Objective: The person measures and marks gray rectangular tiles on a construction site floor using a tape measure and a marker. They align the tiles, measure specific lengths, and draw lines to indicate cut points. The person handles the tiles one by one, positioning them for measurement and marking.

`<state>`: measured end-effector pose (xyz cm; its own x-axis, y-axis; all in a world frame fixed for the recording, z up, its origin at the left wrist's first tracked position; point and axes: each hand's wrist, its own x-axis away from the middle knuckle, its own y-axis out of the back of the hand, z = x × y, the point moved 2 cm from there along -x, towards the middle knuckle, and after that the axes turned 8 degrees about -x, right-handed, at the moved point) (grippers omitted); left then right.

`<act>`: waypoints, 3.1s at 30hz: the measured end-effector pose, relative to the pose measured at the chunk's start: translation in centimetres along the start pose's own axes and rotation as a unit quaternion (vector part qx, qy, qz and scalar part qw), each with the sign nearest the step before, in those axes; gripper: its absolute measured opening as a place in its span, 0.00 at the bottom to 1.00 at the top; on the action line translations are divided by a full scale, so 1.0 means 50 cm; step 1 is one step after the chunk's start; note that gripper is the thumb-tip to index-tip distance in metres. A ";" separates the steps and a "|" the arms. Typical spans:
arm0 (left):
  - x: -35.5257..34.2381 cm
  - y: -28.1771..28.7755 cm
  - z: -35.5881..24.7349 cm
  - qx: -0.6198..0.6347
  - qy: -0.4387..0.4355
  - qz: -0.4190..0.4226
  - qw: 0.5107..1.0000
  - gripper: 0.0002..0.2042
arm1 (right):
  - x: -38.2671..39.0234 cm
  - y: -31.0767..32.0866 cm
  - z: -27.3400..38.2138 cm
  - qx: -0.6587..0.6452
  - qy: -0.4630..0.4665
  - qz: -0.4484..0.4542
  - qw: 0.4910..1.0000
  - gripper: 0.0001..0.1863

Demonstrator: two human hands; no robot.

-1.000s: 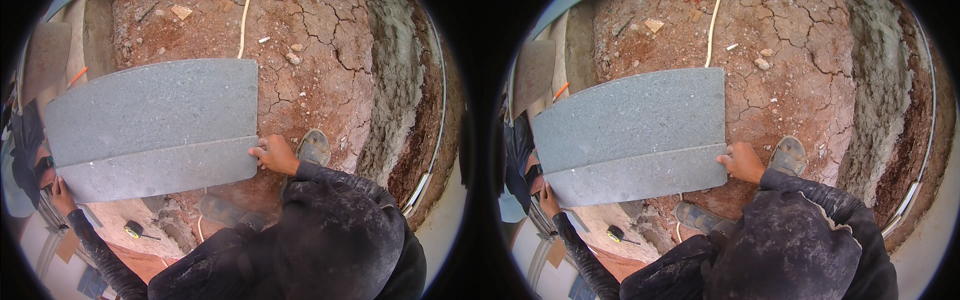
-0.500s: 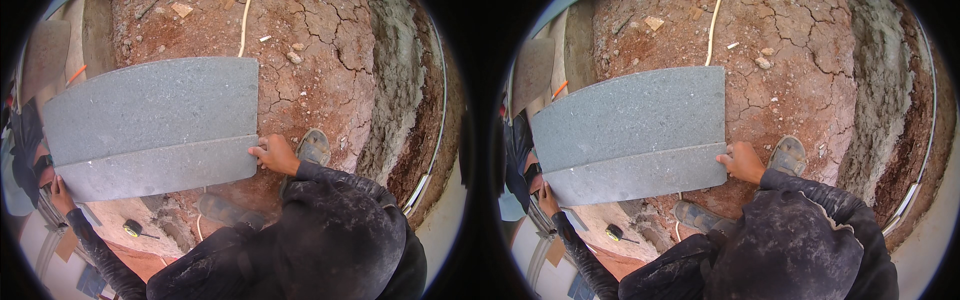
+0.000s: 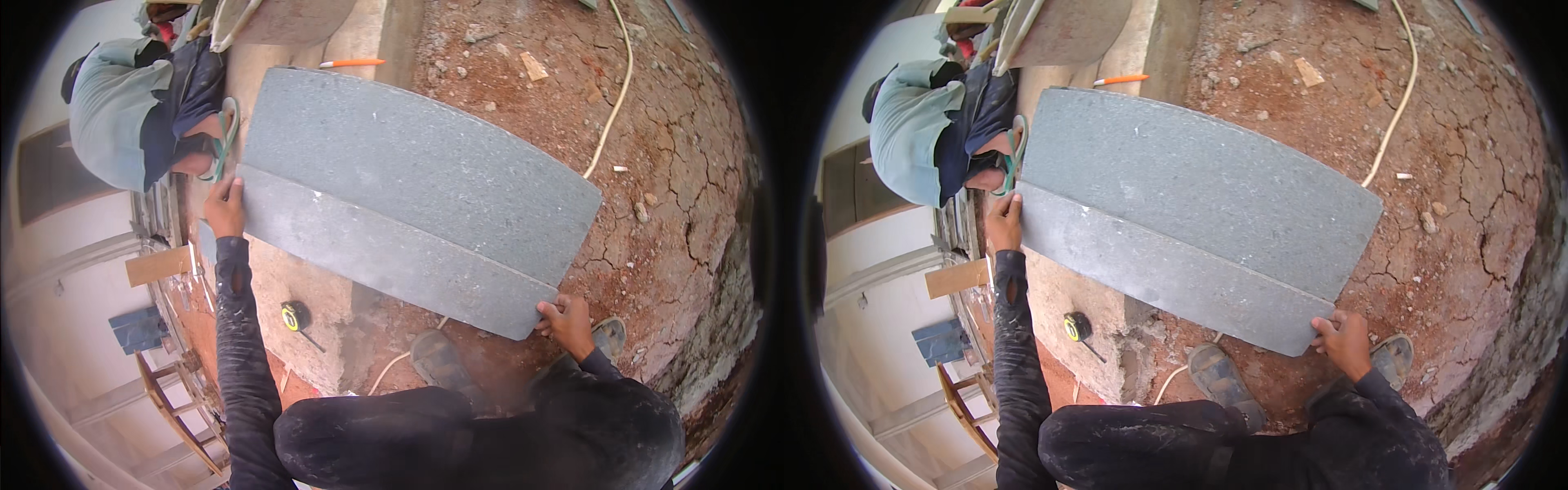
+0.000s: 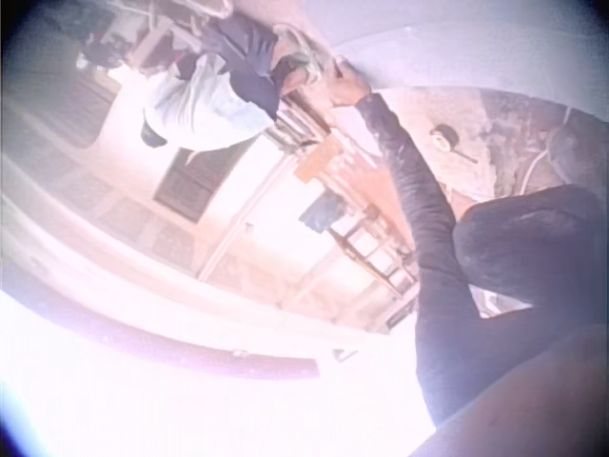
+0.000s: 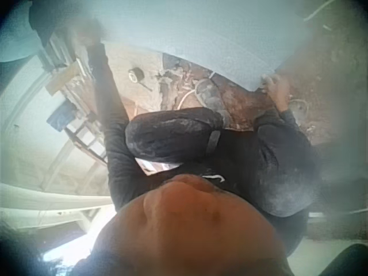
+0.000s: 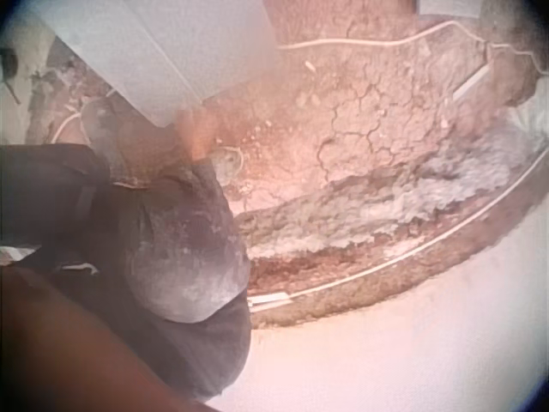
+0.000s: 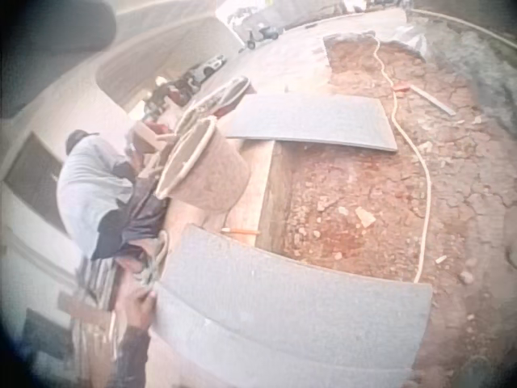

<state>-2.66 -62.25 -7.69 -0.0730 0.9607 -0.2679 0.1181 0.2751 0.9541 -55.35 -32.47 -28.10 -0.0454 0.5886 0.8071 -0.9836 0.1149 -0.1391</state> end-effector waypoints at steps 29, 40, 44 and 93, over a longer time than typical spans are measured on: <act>0.040 0.013 -0.049 0.007 0.019 -0.034 0.999 0.13 | -0.001 -0.004 0.011 0.026 0.016 0.014 0.999 0.12; 0.022 0.012 -0.018 0.051 0.051 0.033 0.997 0.15 | -0.007 -0.003 0.000 0.018 0.031 0.028 0.999 0.11; 0.017 0.016 -0.011 0.054 0.061 0.042 0.996 0.16 | -0.012 -0.009 -0.007 0.021 0.033 0.031 0.999 0.12; 0.016 0.008 -0.050 0.030 0.032 -0.005 0.999 0.20 | -0.022 0.012 0.013 0.048 0.015 0.074 0.996 0.14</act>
<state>-5.16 -61.47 -7.20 -0.1380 0.9542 -0.2656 0.1755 0.2875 0.9416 -56.01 -33.58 -28.70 -0.1870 0.6168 0.7646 -0.9788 -0.0504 -0.1987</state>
